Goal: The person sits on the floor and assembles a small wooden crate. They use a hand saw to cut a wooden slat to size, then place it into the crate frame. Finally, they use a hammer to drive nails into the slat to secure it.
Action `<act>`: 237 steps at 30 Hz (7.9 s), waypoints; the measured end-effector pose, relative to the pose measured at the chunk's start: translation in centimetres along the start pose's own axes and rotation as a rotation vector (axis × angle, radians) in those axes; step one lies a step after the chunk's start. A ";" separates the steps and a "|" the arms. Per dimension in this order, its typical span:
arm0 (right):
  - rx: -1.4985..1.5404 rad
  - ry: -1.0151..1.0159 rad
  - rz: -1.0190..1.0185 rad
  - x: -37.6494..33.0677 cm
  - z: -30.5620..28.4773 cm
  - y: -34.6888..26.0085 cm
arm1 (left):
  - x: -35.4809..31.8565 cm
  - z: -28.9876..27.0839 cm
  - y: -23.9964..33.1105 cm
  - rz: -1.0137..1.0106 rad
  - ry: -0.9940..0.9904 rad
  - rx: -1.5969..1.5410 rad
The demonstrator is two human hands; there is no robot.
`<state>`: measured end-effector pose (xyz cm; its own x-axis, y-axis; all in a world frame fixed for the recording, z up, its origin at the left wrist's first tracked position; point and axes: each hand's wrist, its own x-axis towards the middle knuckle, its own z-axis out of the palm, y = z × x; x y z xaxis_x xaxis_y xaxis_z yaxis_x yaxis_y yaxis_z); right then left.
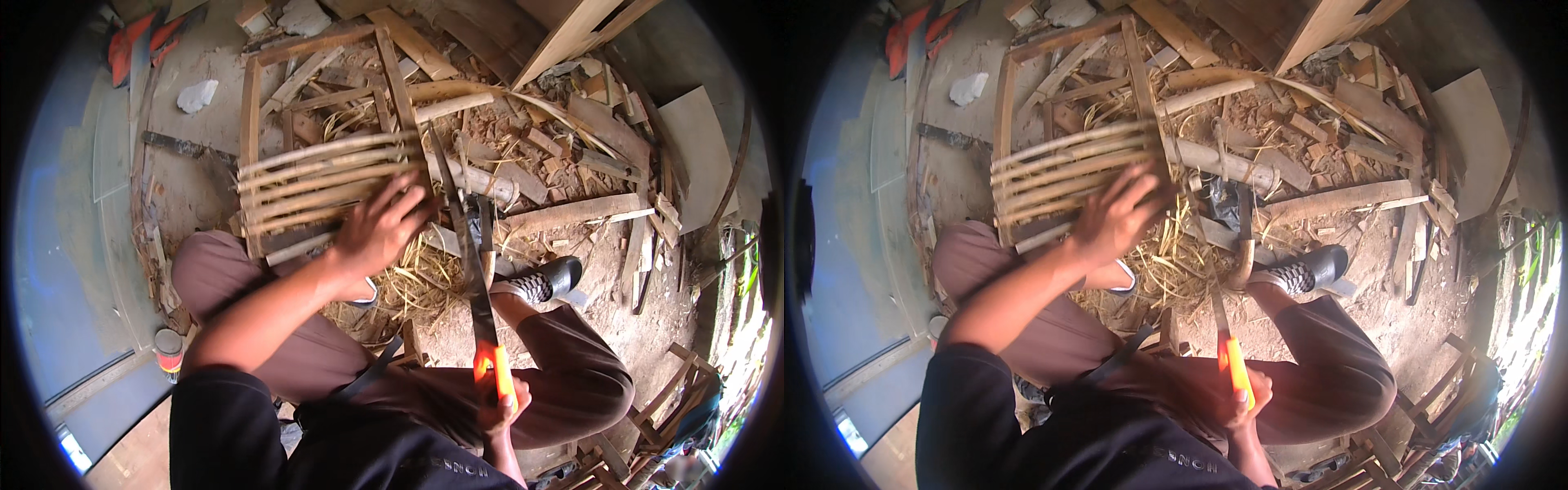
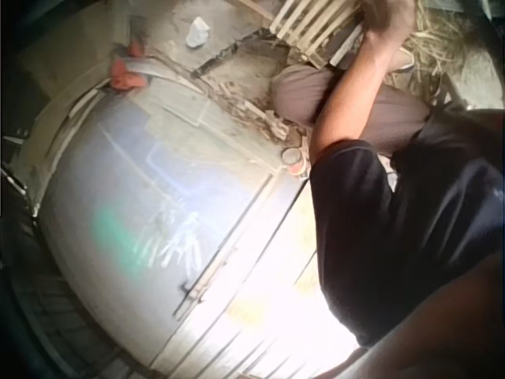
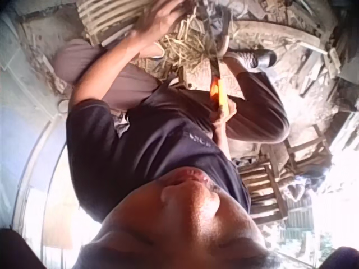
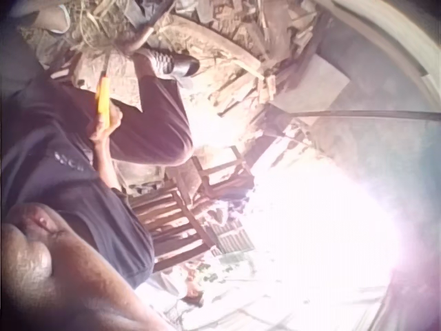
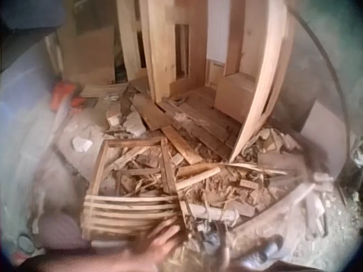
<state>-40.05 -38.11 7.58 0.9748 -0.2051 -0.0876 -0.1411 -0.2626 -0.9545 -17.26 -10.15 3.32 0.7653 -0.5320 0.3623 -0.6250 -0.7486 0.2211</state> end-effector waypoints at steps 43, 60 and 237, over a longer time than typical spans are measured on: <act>0.204 -0.076 0.087 3.1 3.6 -1.5 | 1.5 -1.3 -1.3 -0.097 -0.031 -0.271; 0.184 -0.028 0.062 -0.7 2.1 0.1 | 1.9 -1.1 -0.9 -0.279 0.067 -0.413; 0.173 -0.015 0.120 2.7 2.1 -2.4 | 2.1 -0.2 -0.5 -0.186 0.105 -0.268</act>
<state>-36.74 -36.01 9.03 0.9556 -0.2106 -0.2064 -0.2255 -0.0709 -0.9717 -15.36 -10.88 4.16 0.8585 -0.3419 0.3821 -0.5053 -0.6908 0.5172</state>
